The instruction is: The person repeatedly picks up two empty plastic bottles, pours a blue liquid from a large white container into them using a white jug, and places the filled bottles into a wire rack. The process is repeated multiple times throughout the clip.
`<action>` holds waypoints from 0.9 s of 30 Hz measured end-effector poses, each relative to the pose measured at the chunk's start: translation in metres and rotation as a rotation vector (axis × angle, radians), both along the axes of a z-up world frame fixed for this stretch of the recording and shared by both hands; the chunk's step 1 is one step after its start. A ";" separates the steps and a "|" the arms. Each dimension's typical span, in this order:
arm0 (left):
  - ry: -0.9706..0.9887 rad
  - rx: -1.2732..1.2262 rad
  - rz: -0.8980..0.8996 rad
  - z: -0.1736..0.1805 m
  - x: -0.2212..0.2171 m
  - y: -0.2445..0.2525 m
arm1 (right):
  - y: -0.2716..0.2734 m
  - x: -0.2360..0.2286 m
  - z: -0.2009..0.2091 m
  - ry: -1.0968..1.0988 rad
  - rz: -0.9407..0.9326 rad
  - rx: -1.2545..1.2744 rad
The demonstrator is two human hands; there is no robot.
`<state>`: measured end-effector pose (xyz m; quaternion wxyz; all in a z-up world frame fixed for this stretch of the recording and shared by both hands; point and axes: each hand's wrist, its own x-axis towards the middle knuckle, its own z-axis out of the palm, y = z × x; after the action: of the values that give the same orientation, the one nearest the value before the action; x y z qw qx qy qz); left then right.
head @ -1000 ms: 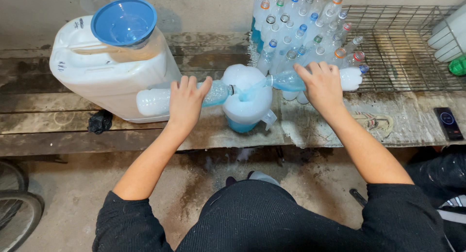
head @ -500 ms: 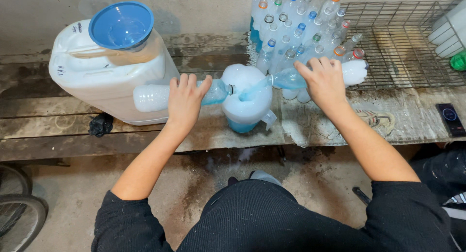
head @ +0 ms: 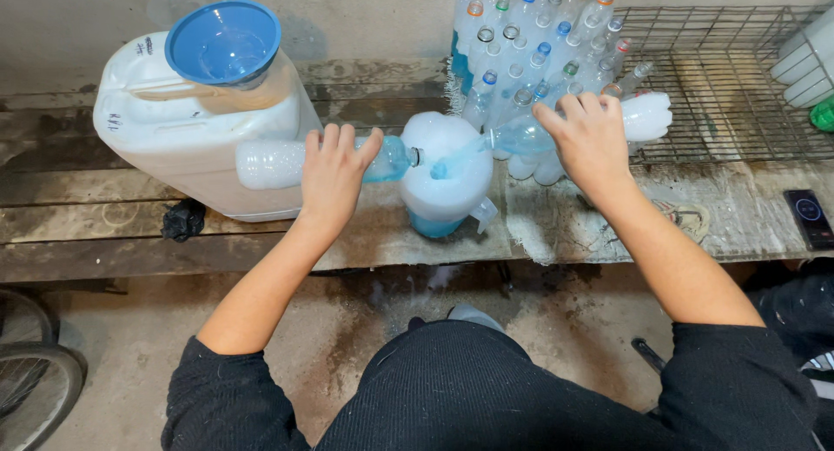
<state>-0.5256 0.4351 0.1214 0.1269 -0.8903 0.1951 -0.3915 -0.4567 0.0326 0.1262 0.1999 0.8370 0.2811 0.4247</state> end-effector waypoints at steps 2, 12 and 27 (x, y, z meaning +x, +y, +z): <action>0.000 0.004 -0.006 0.002 0.000 0.001 | 0.002 -0.001 0.005 -0.010 0.005 -0.001; -0.012 0.024 -0.012 0.005 -0.001 0.000 | 0.009 -0.005 0.017 -0.049 0.027 -0.026; -0.070 0.080 -0.014 0.016 -0.001 -0.003 | 0.020 -0.003 0.032 -0.061 0.080 -0.082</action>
<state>-0.5267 0.4326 0.1373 0.1665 -0.8688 0.2125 -0.4151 -0.4593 0.0529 0.1584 0.2253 0.8028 0.3254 0.4459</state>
